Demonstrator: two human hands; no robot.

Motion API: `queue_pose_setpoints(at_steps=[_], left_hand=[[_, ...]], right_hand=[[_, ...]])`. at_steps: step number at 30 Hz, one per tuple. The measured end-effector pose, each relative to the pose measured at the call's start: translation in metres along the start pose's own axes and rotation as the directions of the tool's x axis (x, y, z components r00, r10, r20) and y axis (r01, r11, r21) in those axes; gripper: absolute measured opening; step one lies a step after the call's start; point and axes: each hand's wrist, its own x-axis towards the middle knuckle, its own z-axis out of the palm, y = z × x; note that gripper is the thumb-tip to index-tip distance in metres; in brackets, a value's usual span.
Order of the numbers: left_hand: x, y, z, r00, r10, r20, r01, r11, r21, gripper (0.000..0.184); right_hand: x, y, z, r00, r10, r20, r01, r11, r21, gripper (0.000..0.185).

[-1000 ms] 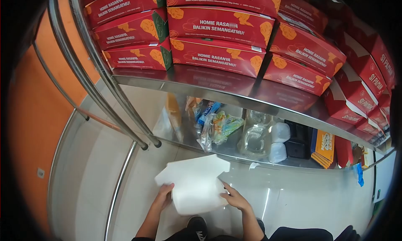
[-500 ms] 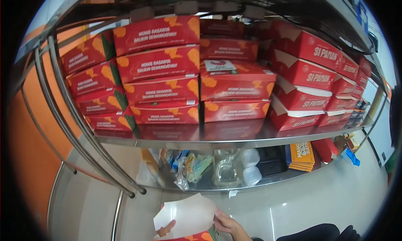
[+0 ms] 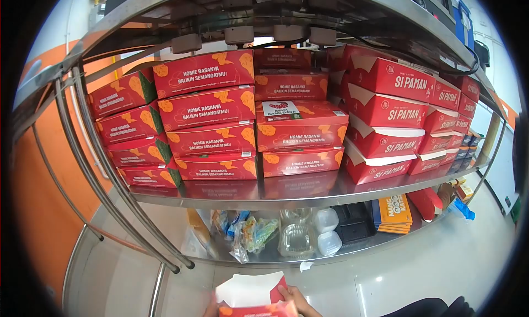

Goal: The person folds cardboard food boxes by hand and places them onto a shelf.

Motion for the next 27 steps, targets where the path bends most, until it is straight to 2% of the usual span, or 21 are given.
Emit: queue_pose_setpoints(at_steps=[2, 3, 4, 6, 7, 10, 12, 13, 14, 16, 17, 19, 20, 22, 23, 24, 25, 26, 27], left_hand=[[0.003, -0.002, 0.001, 0.993, -0.089, 0.072, 0.093, 0.994, -0.057, 0.054], [0.005, -0.003, 0.001, 0.987, -0.126, 0.103, 0.135, 0.988, -0.080, 0.055], [0.007, -0.004, -0.001, 0.979, -0.156, 0.128, 0.169, 0.980, -0.100, 0.056], [0.012, -0.008, -0.004, 0.961, -0.206, 0.185, 0.232, 0.964, -0.132, 0.058], [0.015, -0.010, -0.006, 0.952, -0.223, 0.210, 0.256, 0.956, -0.143, 0.059], [0.022, -0.021, -0.012, 0.921, -0.264, 0.285, 0.318, 0.934, -0.161, 0.063], [0.031, -0.041, -0.026, 0.901, -0.279, 0.331, 0.340, 0.929, -0.143, 0.065], [0.034, -0.049, -0.029, 0.907, -0.269, 0.325, 0.307, 0.949, -0.070, 0.066], [-0.003, 0.013, 0.029, 0.950, -0.240, 0.201, 0.188, 0.950, 0.248, 0.052], [0.009, -0.012, 0.019, 0.983, -0.035, 0.181, -0.063, 0.858, 0.509, 0.042], [0.015, -0.024, 0.012, 0.985, -0.034, 0.172, -0.059, 0.860, 0.506, 0.042], [0.025, -0.039, 0.002, 0.987, 0.157, 0.010, -0.132, 0.786, 0.604, 0.033], [0.028, -0.042, 0.001, 0.988, 0.156, 0.006, -0.128, 0.788, 0.603, 0.033], [0.032, -0.050, 0.000, 0.960, 0.279, -0.012, -0.208, 0.745, 0.633, 0.031], [0.034, -0.054, -0.001, 0.961, 0.277, -0.013, -0.206, 0.746, 0.633, 0.031], [0.035, -0.052, 0.003, 0.939, 0.343, 0.021, -0.310, 0.819, 0.483, 0.030], [0.036, -0.046, 0.007, 0.909, 0.414, 0.041, -0.405, 0.858, 0.316, 0.029], [0.033, -0.038, 0.007, 0.909, 0.415, 0.039, -0.405, 0.858, 0.315, 0.029], [0.024, -0.025, 0.007, 0.960, 0.264, 0.089, -0.279, 0.911, 0.303, 0.030]], right_hand=[[-0.004, -0.014, 0.003, 0.991, 0.128, -0.031, -0.130, 0.927, -0.351, 0.040], [0.005, 0.011, -0.007, 0.999, -0.029, 0.026, 0.036, 0.949, -0.314, 0.039], [0.004, 0.006, -0.008, 0.999, -0.030, 0.029, 0.037, 0.948, -0.315, 0.039], [0.000, -0.004, -0.007, 0.982, -0.166, 0.092, 0.175, 0.978, -0.111, 0.043], [0.004, 0.000, -0.012, 0.988, -0.084, 0.129, 0.096, 0.992, -0.087, 0.046], [0.009, 0.015, -0.015, 0.988, -0.058, 0.143, 0.059, 0.998, -0.006, 0.046], [0.010, 0.020, -0.016, 0.987, -0.071, 0.143, 0.074, 0.997, -0.015, 0.046], [0.010, 0.021, -0.015, 0.987, -0.087, 0.134, 0.091, 0.996, -0.021, 0.045], [0.011, 0.020, -0.015, 0.986, -0.085, 0.141, 0.089, 0.996, -0.022, 0.045], [0.011, 0.019, -0.013, 0.980, 0.099, 0.172, -0.079, 0.990, -0.116, 0.042], [0.013, 0.022, -0.012, 0.978, 0.104, 0.179, -0.083, 0.989, -0.119, 0.042], [0.017, 0.025, -0.009, 0.979, -0.033, 0.201, 0.039, 0.999, -0.028, 0.036], [0.016, 0.024, -0.007, 0.979, -0.029, 0.203, 0.035, 0.999, -0.029, 0.036], [0.018, 0.020, -0.004, 0.996, -0.017, 0.087, 0.026, 0.993, -0.114, 0.032], [0.020, 0.018, -0.001, 0.975, -0.204, 0.085, 0.217, 0.957, -0.193, 0.027], [0.017, 0.010, 0.002, 0.976, -0.203, 0.085, 0.216, 0.957, -0.195, 0.027], [0.013, -0.001, 0.005, 0.975, -0.182, 0.130, 0.193, 0.978, -0.075, 0.028], [0.010, -0.006, 0.007, 0.970, -0.166, 0.178, 0.160, 0.986, 0.045, 0.030], [0.016, -0.004, 0.000, 0.972, -0.122, 0.201, 0.115, 0.992, 0.045, 0.032]])
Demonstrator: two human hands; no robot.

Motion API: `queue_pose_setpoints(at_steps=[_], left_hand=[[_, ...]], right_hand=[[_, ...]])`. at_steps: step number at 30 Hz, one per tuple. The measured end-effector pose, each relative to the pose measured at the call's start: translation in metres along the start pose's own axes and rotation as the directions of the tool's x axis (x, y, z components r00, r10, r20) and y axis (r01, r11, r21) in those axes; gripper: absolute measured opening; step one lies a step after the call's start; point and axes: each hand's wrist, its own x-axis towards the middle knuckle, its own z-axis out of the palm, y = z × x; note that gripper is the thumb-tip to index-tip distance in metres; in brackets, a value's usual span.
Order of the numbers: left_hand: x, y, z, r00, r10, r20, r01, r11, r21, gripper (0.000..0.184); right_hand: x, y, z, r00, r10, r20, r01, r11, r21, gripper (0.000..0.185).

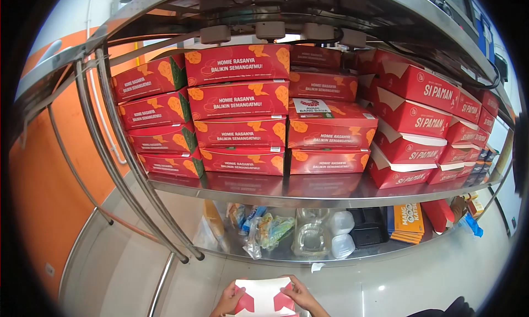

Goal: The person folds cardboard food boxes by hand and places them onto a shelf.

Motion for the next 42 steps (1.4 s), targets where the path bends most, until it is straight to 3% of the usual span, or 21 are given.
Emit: queue_pose_setpoints(at_steps=[2, 3, 5, 8, 11, 13, 17, 19, 21, 23, 25, 27, 29, 31, 32, 33, 35, 36, 39, 40, 42], left_hand=[[-0.006, 0.007, -0.007, 0.975, -0.189, 0.112, 0.201, 0.974, -0.100, 0.034], [-0.007, 0.006, -0.007, 0.975, -0.190, 0.114, 0.202, 0.974, -0.099, 0.034], [-0.010, 0.007, -0.004, 0.963, -0.241, 0.119, 0.259, 0.950, -0.176, 0.032], [-0.009, -0.007, -0.009, 0.973, -0.208, 0.100, 0.222, 0.961, -0.164, 0.020], [-0.010, -0.023, -0.012, 0.980, -0.187, 0.066, 0.195, 0.968, -0.156, 0.014], [-0.010, -0.029, -0.012, 0.989, -0.144, 0.041, 0.149, 0.973, -0.174, 0.012], [-0.010, -0.008, -0.002, 0.978, -0.200, 0.056, 0.208, 0.956, -0.207, 0.014], [-0.005, 0.004, -0.004, 0.975, -0.208, 0.082, 0.220, 0.958, -0.184, 0.019], [0.002, 0.017, -0.011, 0.831, -0.503, 0.237, 0.535, 0.840, -0.092, 0.043], [0.005, 0.026, -0.012, 0.832, -0.489, 0.264, 0.538, 0.826, -0.167, 0.044], [0.007, 0.024, -0.013, 0.833, -0.469, 0.292, 0.539, 0.807, -0.241, 0.044], [0.010, 0.014, -0.013, 0.889, -0.376, 0.261, 0.420, 0.897, -0.140, 0.048], [0.001, 0.044, -0.006, 0.854, -0.400, 0.333, 0.448, 0.891, -0.079, 0.049], [-0.012, 0.054, 0.002, 0.810, -0.428, 0.400, 0.472, 0.882, -0.012, 0.050], [-0.020, 0.045, 0.006, 0.889, -0.306, 0.340, 0.336, 0.941, -0.033, 0.035], [-0.027, 0.037, 0.009, 0.945, -0.173, 0.276, 0.193, 0.980, -0.046, 0.028], [-0.035, 0.024, 0.000, 0.956, -0.151, 0.253, 0.152, 0.988, 0.015, 0.028], [-0.037, 0.020, 0.001, 0.960, -0.168, 0.226, 0.167, 0.986, 0.023, 0.028], [-0.040, 0.012, 0.003, 0.968, -0.197, 0.155, 0.194, 0.980, 0.037, 0.028], [-0.041, 0.010, 0.004, 0.971, -0.196, 0.134, 0.193, 0.981, 0.035, 0.029], [-0.041, 0.007, 0.004, 0.977, -0.194, 0.092, 0.192, 0.981, 0.034, 0.029]], right_hand=[[0.005, 0.002, -0.016, 0.994, 0.073, 0.083, -0.073, 0.997, 0.003, 0.034], [0.006, 0.002, -0.019, 0.976, 0.144, 0.163, -0.146, 0.989, -0.002, 0.037], [0.004, 0.002, -0.020, 0.976, 0.165, 0.140, -0.178, 0.980, 0.086, 0.034], [-0.001, -0.002, -0.019, 0.977, 0.195, 0.086, -0.169, 0.956, -0.241, 0.019], [-0.007, 0.005, -0.003, 0.994, 0.110, 0.004, -0.110, 0.987, 0.116, 0.004], [-0.005, 0.026, -0.003, 0.999, 0.023, -0.031, -0.014, 0.970, 0.243, 0.008], [-0.004, 0.016, -0.009, 0.999, 0.034, -0.003, -0.033, 0.974, 0.224, 0.011], [-0.003, -0.006, -0.007, 0.993, 0.116, 0.023, -0.118, 0.990, 0.074, 0.011], [0.008, 0.002, -0.015, 0.992, 0.116, 0.052, -0.117, 0.993, 0.028, 0.010], [0.018, 0.003, -0.020, 0.990, 0.114, 0.078, -0.112, 0.993, -0.019, 0.009], [0.024, -0.001, -0.024, 0.978, 0.132, 0.163, -0.086, 0.961, -0.262, 0.006], [0.023, -0.008, -0.021, 0.971, 0.099, 0.219, -0.035, 0.959, -0.280, 0.009], [0.023, -0.007, -0.020, 0.959, 0.068, 0.275, 0.018, 0.955, -0.297, 0.014], [0.019, 0.007, -0.020, 0.841, 0.097, 0.532, 0.298, 0.738, -0.606, 0.033], [0.017, 0.008, -0.015, 0.772, 0.250, 0.584, 0.318, 0.643, -0.696, 0.058], [0.014, 0.014, -0.011, 0.773, 0.252, 0.582, 0.316, 0.642, -0.698, 0.058], [0.008, 0.025, -0.005, 0.743, 0.360, 0.565, 0.150, 0.732, -0.664, 0.045], [-0.019, -0.037, 0.022, 0.799, 0.384, 0.463, 0.017, 0.755, -0.655, 0.022], [-0.033, -0.042, 0.035, 0.827, 0.253, 0.501, 0.069, 0.840, -0.539, 0.024], [-0.035, -0.036, 0.033, 0.827, 0.241, 0.508, 0.127, 0.800, -0.586, 0.024], [-0.036, -0.016, 0.028, 0.863, 0.189, 0.468, 0.080, 0.864, -0.497, 0.021]])
